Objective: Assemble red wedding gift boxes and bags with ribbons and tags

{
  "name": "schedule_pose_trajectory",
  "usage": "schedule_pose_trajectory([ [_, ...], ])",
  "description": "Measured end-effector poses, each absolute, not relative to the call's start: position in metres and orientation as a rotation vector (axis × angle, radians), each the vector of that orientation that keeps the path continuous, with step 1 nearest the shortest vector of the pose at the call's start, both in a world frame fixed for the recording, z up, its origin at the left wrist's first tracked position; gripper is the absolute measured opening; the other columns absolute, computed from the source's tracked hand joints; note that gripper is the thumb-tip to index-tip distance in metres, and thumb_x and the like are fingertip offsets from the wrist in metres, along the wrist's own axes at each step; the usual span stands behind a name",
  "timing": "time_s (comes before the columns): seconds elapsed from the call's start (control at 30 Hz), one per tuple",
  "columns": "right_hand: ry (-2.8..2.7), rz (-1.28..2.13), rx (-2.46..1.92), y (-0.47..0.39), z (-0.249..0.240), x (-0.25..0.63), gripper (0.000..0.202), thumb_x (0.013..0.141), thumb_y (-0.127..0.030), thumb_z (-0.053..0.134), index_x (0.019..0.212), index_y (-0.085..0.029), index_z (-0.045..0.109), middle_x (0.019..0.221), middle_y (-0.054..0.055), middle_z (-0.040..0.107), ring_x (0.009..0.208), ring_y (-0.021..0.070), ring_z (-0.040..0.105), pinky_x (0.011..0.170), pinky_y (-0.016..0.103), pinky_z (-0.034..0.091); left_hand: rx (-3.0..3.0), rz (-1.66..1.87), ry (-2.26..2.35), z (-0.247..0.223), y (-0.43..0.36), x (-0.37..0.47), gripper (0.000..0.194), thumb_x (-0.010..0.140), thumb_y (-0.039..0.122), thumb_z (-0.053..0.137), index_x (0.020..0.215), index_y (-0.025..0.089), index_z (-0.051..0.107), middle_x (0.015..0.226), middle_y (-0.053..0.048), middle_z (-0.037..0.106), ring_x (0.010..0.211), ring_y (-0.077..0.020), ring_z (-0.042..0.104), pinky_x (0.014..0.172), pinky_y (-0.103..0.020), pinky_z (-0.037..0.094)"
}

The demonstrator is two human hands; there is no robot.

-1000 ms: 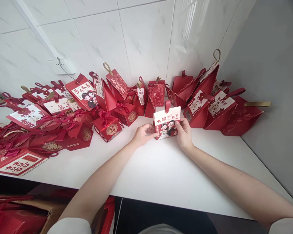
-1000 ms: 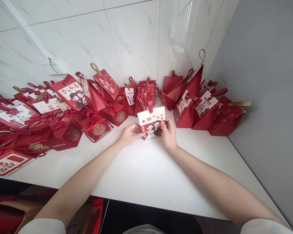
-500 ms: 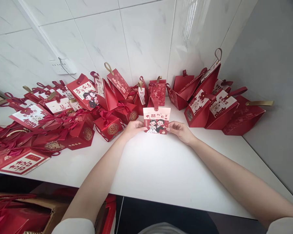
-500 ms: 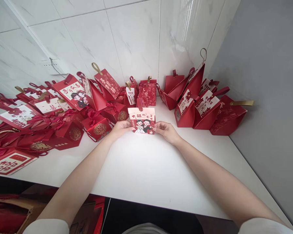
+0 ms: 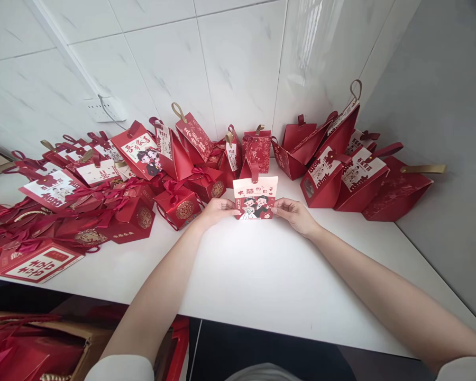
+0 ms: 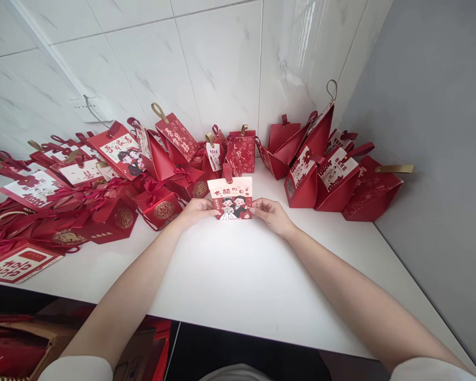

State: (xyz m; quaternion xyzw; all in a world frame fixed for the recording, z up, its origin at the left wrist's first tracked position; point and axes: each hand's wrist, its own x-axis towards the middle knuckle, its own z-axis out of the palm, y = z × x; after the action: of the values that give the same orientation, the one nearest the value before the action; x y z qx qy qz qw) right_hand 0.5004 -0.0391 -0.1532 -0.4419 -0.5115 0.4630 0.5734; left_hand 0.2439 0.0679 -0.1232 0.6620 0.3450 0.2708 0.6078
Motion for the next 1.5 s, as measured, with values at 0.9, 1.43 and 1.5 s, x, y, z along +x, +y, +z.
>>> schedule_pose_trajectory([
  [0.9,-1.118,0.962,-1.076,-0.04,-0.147,0.499,0.033,0.078,-0.055,0.07,0.081,-0.022,0.069,0.085,0.004,0.072,0.079,0.0204,0.065,0.081,0.037,0.05,1.333,0.788,0.743,-0.12,0.054,0.263,0.043,0.066,0.046,0.08,0.092,0.013,0.075,0.093,-0.01,0.075,0.082,-0.0215,0.069,0.084,-0.04,0.054],
  [1.43,-1.221,0.87,-0.95,-0.04,-0.153,0.489,0.027,0.089,-0.049,0.059,0.081,-0.023,0.059,0.133,0.004,0.059,0.118,0.025,0.056,0.102,0.041,0.043,1.43,0.907,0.637,-0.12,0.059,0.262,0.023,0.074,0.04,0.076,0.085,0.019,0.078,0.124,-0.007,0.067,0.127,-0.0278,0.052,0.112,-0.042,0.032],
  [1.5,-1.218,0.824,-0.979,-0.041,-0.152,0.488,0.029,0.09,-0.05,0.057,0.081,-0.023,0.058,0.134,0.004,0.058,0.118,0.0246,0.056,0.101,0.041,0.043,1.454,0.914,0.626,-0.12,0.059,0.262,0.023,0.073,0.038,0.077,0.085,0.019,0.077,0.123,-0.007,0.067,0.124,-0.0273,0.055,0.11,-0.041,0.034],
])
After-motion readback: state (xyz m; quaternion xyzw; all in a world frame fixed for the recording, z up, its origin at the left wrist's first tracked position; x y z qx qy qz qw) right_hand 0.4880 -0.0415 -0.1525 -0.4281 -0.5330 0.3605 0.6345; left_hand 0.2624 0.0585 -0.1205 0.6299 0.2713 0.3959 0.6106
